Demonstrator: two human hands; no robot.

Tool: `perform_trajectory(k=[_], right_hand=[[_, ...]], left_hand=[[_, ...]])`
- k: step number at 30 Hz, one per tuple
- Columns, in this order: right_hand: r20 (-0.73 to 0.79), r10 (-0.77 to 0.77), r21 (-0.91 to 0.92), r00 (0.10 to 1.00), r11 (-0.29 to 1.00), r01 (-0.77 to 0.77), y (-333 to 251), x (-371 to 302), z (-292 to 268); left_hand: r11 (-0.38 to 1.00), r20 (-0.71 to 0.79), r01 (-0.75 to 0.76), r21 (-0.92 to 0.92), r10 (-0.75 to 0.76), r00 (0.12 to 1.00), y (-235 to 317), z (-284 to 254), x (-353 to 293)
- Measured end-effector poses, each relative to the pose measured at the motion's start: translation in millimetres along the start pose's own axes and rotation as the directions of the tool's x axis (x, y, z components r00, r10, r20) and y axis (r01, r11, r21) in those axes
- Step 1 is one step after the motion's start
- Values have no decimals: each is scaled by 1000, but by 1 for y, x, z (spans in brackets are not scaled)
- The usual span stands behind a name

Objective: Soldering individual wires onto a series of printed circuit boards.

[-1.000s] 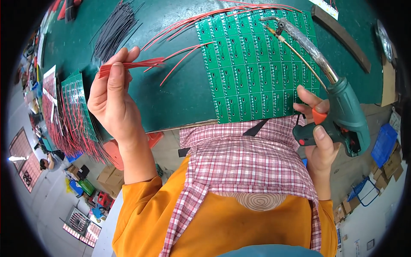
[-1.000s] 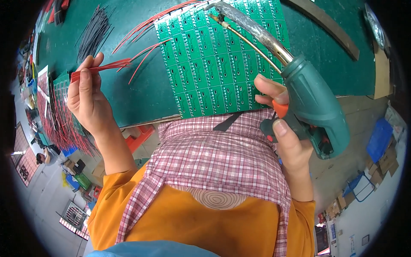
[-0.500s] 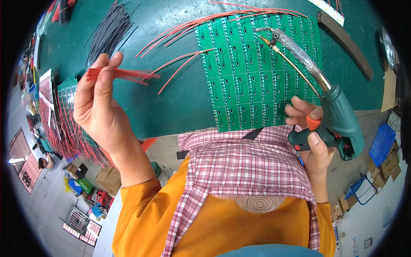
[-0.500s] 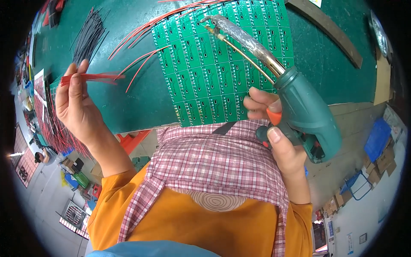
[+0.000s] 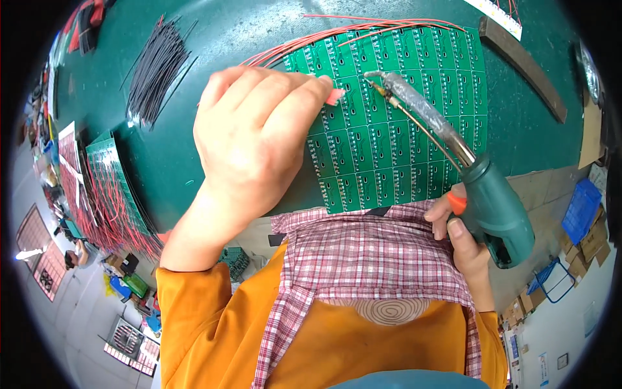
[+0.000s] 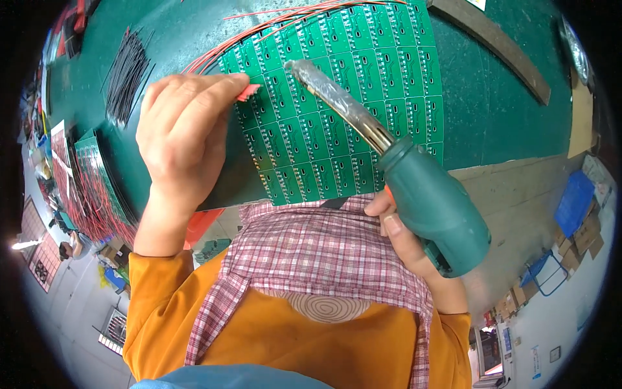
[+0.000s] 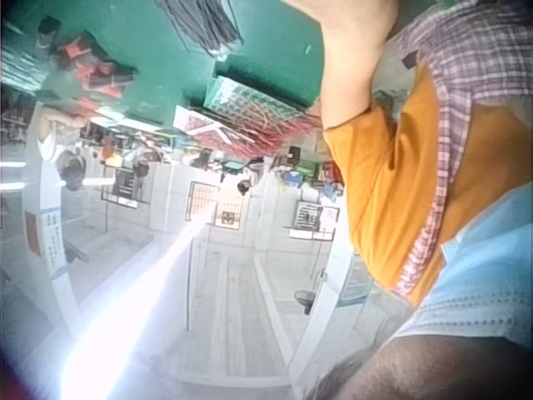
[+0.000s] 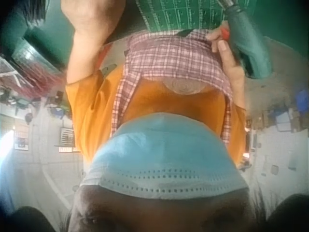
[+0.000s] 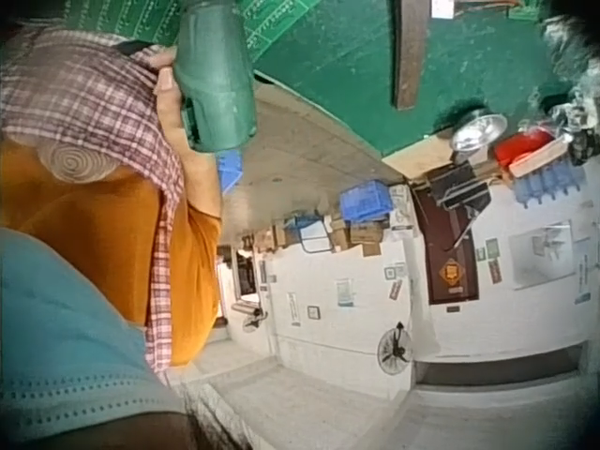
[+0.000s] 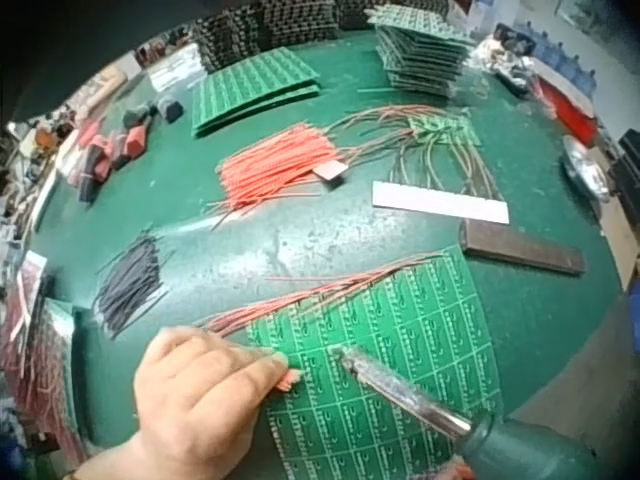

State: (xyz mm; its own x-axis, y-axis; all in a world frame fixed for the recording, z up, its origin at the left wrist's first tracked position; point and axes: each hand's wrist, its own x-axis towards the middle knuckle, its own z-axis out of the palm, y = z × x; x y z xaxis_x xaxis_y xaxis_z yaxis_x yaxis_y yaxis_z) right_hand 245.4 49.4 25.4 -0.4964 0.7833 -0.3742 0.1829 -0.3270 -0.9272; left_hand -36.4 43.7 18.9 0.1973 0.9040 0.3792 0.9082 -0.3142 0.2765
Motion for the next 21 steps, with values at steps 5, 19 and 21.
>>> perform_trajectory(k=[5, 19, 21], right_hand=[[114, 9, -76, 993, 997, 0, 1, -2, -7], [129, 320, 102, 939, 937, -334, 23, -15, -21], [211, 446, 365, 870, 790, -493, 27, -15, -25]], left_hand=[[999, 7, 41, 2, -41, 999, -3, -1, -2], [973, -111, -48, 224, 74, 991, 2, 21, -6], [980, -49, -6, 201, 16, 999, 6, 17, -4]])
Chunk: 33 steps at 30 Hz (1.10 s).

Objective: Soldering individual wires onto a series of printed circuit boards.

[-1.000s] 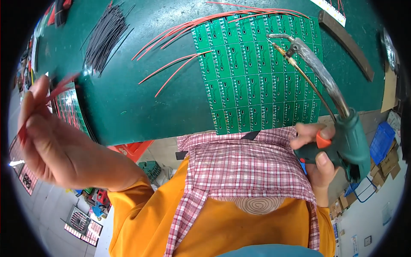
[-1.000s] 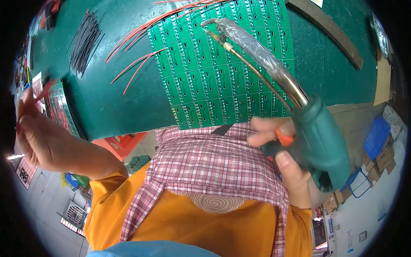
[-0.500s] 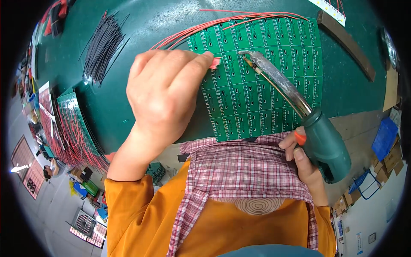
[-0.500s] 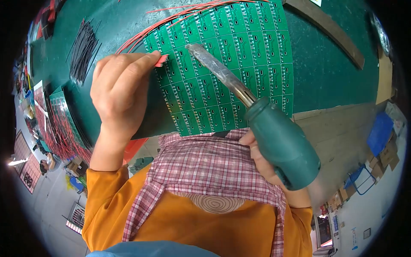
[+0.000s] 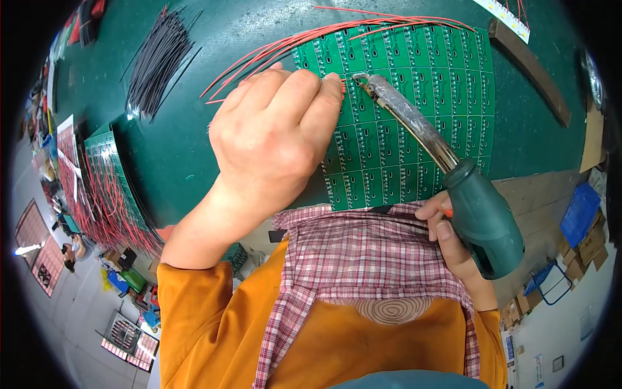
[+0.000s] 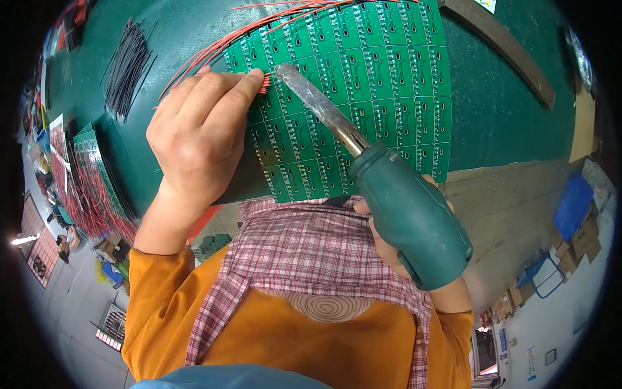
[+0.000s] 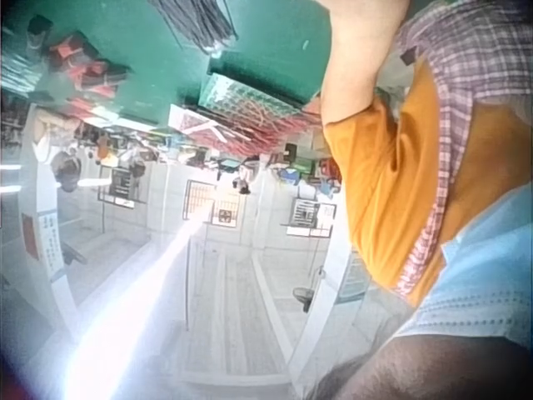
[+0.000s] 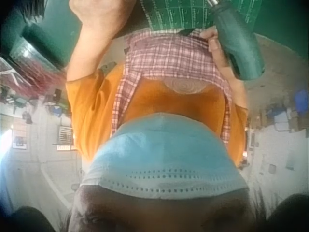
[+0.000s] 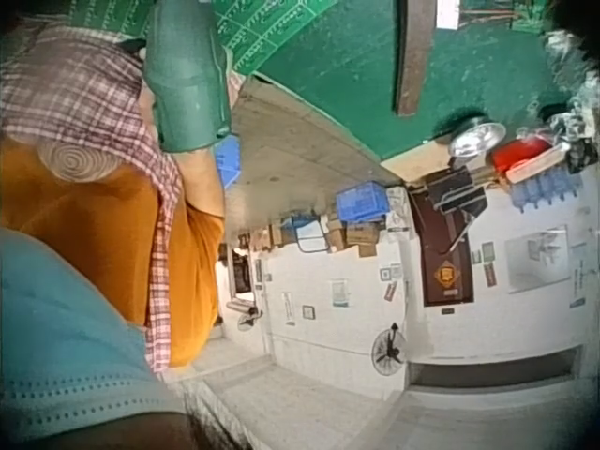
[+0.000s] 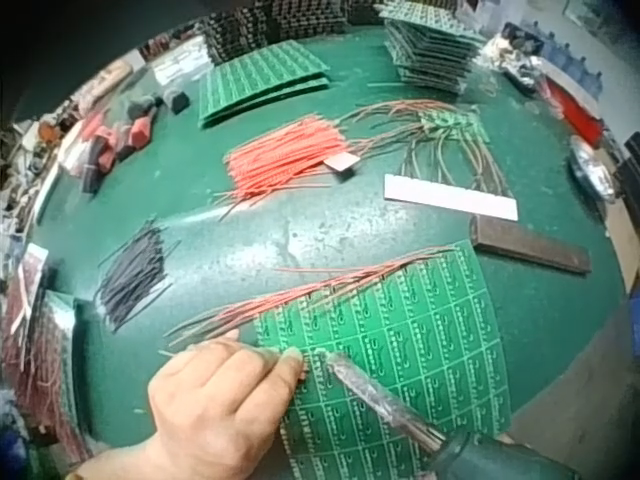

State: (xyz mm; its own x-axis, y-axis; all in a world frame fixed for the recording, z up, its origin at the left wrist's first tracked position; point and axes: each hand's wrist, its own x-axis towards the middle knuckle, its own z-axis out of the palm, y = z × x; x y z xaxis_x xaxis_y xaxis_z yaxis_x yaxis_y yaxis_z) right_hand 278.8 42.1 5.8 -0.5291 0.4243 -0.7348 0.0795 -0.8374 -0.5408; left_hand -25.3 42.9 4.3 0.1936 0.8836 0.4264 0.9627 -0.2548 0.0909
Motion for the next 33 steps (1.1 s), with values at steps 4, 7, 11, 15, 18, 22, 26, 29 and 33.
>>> perform_trajectory(k=[4, 7, 11, 15, 18, 22, 26, 29, 33], right_hand=[[163, -338, -640, 927, 679, 360, -13, 6, 21], [301, -24, 398, 953, 912, -102, -12, 5, 11], [138, -345, -644, 928, 681, 349, -28, 3, 40], [75, -441, -408, 894, 805, 431, -25, 2, 40], [42, -454, -397, 890, 810, 432, -22, 0, 37], [77, -437, -414, 896, 804, 427, -25, 1, 32], [60, -442, -392, 895, 814, 428, -24, 4, 33], [68, -451, -365, 890, 819, 443, -23, 5, 32], [47, -426, -313, 904, 853, 418, -21, 5, 31]], left_hand=[[1000, -18, -4, 18, 4, 1000, 2, 1, 0], [999, -8, -5, 32, 5, 1000, 2, 2, 0], [997, -102, -41, 63, 47, 994, 0, 8, -3], [997, -97, -44, 69, 50, 994, 0, 8, -4], [1000, -32, -19, 14, 19, 999, -1, 2, 0], [986, -16, 41, -164, -45, 999, -1, -6, 9], [990, -1, 4, -143, -4, 1000, 3, 7, 10], [993, 22, 18, -120, -15, 1000, 3, 8, 12], [996, 22, 18, -92, -16, 1000, 5, 9, 12]])
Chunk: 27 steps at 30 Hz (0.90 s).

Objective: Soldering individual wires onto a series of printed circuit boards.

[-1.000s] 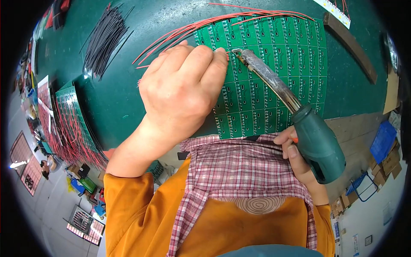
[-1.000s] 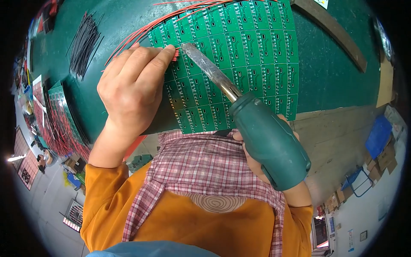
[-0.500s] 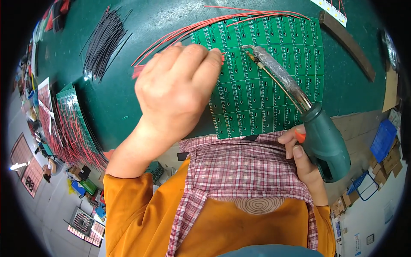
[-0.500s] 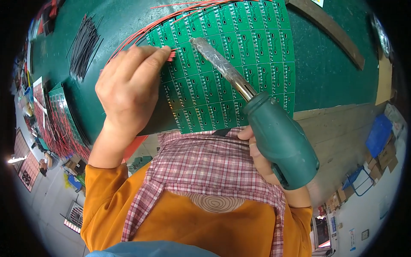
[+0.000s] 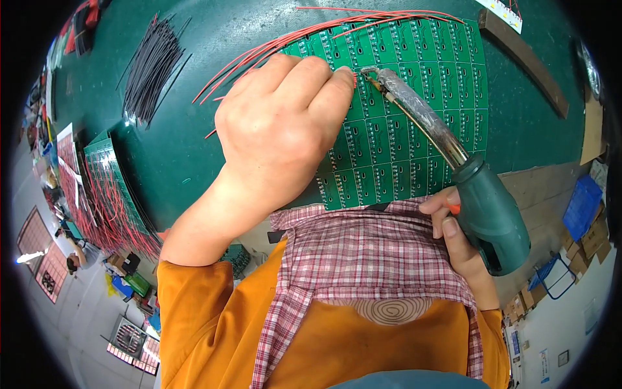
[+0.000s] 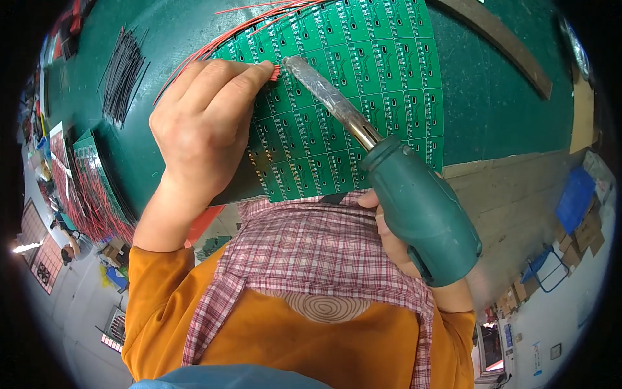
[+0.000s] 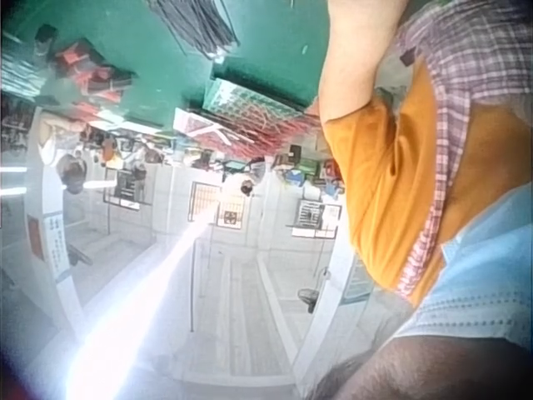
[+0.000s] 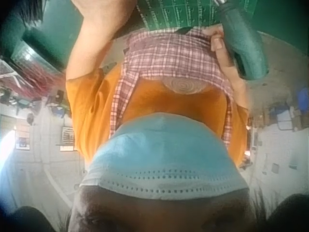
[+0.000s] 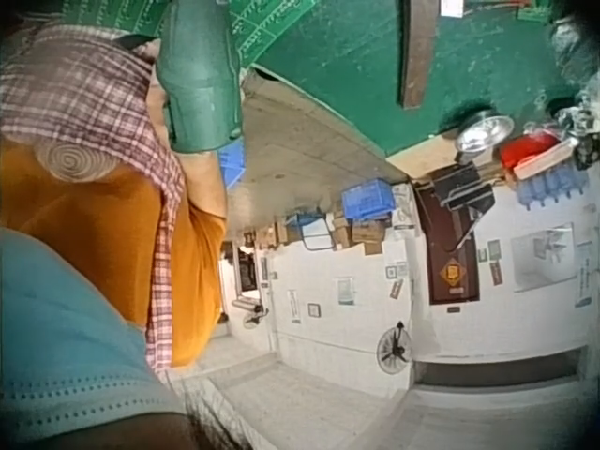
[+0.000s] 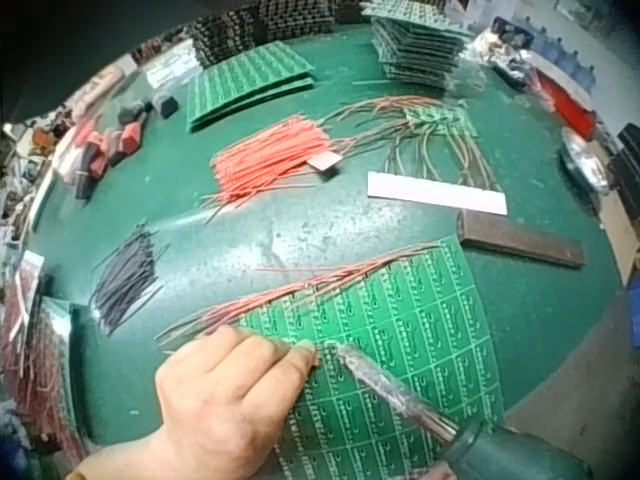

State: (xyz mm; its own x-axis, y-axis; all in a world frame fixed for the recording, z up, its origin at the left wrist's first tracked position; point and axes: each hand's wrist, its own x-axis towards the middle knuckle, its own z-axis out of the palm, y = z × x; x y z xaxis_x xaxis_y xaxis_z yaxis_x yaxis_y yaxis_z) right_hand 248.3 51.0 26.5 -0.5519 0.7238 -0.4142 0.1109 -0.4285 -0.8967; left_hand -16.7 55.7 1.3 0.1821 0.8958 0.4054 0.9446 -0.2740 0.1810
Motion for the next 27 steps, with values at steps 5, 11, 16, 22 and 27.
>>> perform_trajectory(k=[5, 11, 16, 22, 27], right_hand=[[-67, 102, 163, 993, 983, -90, -1, -3, 5], [5, 79, 0, 997, 997, -79, -5, 1, -3], [-69, -78, -206, 995, 977, 62, -4, -1, 3], [-58, -140, -212, 988, 969, 125, 3, -6, -3], [-34, -67, -60, 997, 996, 65, -2, -4, -3]], left_hand=[[1000, 6, -3, 21, 2, 1000, 1, -1, 1], [999, 24, -8, 42, 7, 1000, 2, -3, 2], [998, 47, -7, 66, 4, 999, 4, -5, 3], [996, -31, -15, -92, 12, 999, 2, -2, 10], [999, 27, 3, -55, -1, 1000, 7, 6, 11]])
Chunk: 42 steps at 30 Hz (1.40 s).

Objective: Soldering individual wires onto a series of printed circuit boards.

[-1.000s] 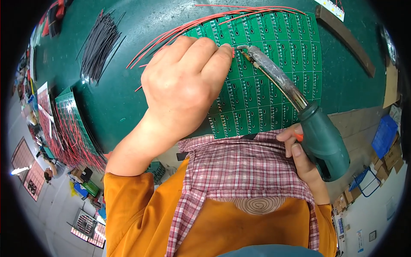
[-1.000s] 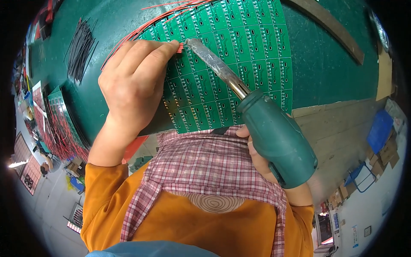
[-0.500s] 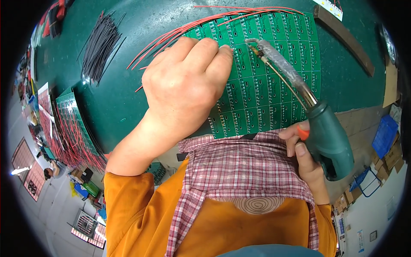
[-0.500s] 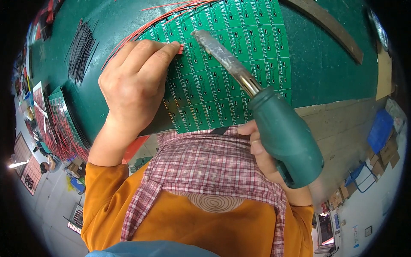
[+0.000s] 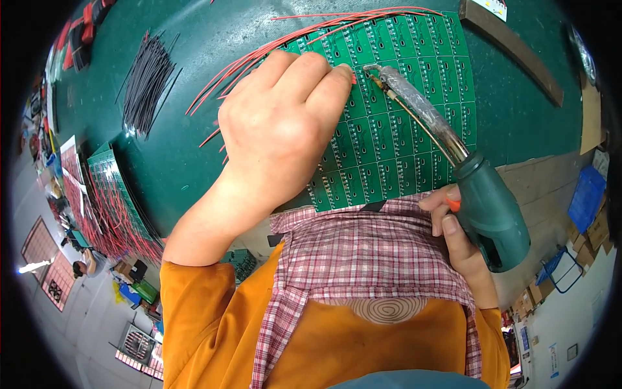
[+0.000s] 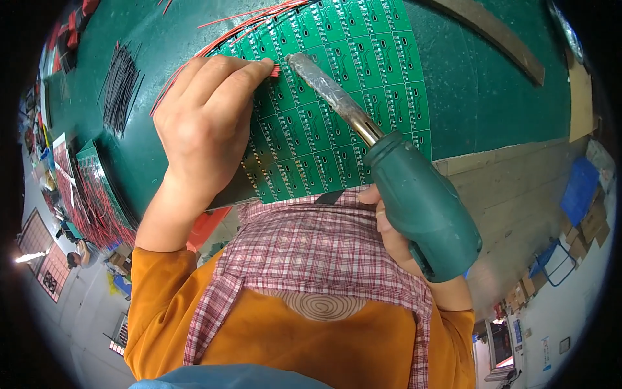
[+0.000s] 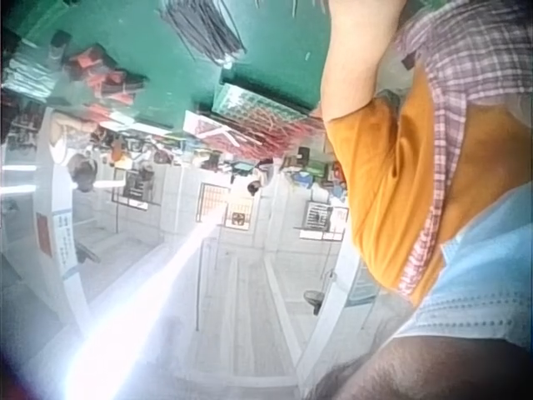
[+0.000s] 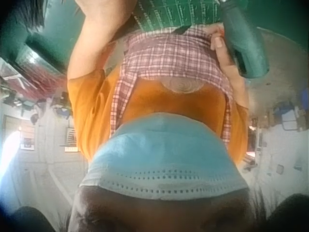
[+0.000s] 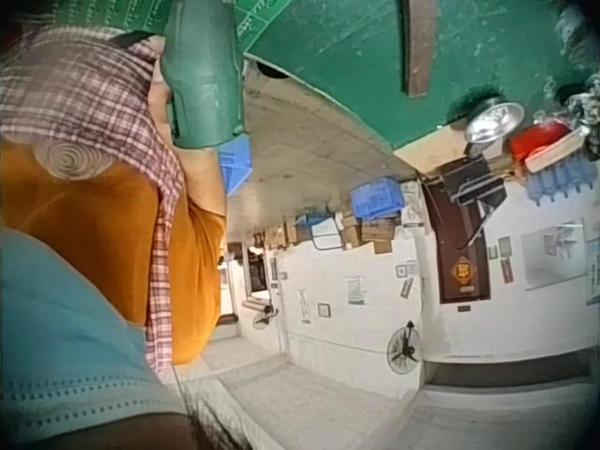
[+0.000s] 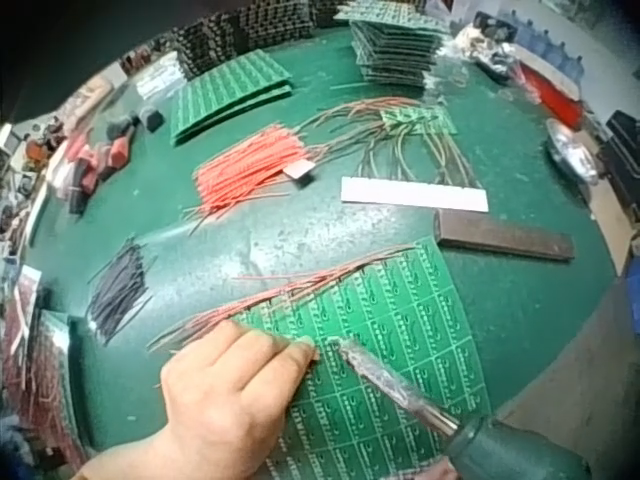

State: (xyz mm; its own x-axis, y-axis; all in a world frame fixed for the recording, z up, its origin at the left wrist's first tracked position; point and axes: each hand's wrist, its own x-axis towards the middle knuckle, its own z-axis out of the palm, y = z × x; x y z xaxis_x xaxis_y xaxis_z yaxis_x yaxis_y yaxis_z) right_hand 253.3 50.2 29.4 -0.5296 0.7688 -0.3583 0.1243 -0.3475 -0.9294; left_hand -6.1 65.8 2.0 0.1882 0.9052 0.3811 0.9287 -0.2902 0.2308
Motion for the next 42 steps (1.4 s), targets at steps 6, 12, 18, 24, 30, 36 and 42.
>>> perform_trajectory(k=[6, 12, 18, 24, 30, 36, 42], right_hand=[[-12, 60, 61, 998, 996, -59, 3, -1, 1], [-6, 6, -261, 1000, 965, -8, 3, -2, -2], [-35, -37, -44, 999, 998, 36, -1, -2, -1], [-14, -22, 40, 1000, 999, 23, 1, -5, -7], [-38, 5, 30, 999, 1000, -4, 0, -4, -5], [-4, 7, 8, 1000, 1000, -7, 5, -5, -10], [12, -35, -88, 999, 995, 36, 7, -1, -9]], left_hand=[[995, -112, -76, 64, 83, 990, -6, 11, -4], [990, -110, -86, 112, 99, 989, -3, 10, -3], [994, 9, -28, 102, 27, 1000, 4, 0, 1], [999, 9, -29, 32, 28, 1000, 1, -2, 5], [995, -48, -35, -98, 30, 998, 5, 6, 11], [998, -96, -62, 21, 64, 993, 3, 16, 8], [995, -100, -94, 37, 97, 990, 2, 17, 8]])
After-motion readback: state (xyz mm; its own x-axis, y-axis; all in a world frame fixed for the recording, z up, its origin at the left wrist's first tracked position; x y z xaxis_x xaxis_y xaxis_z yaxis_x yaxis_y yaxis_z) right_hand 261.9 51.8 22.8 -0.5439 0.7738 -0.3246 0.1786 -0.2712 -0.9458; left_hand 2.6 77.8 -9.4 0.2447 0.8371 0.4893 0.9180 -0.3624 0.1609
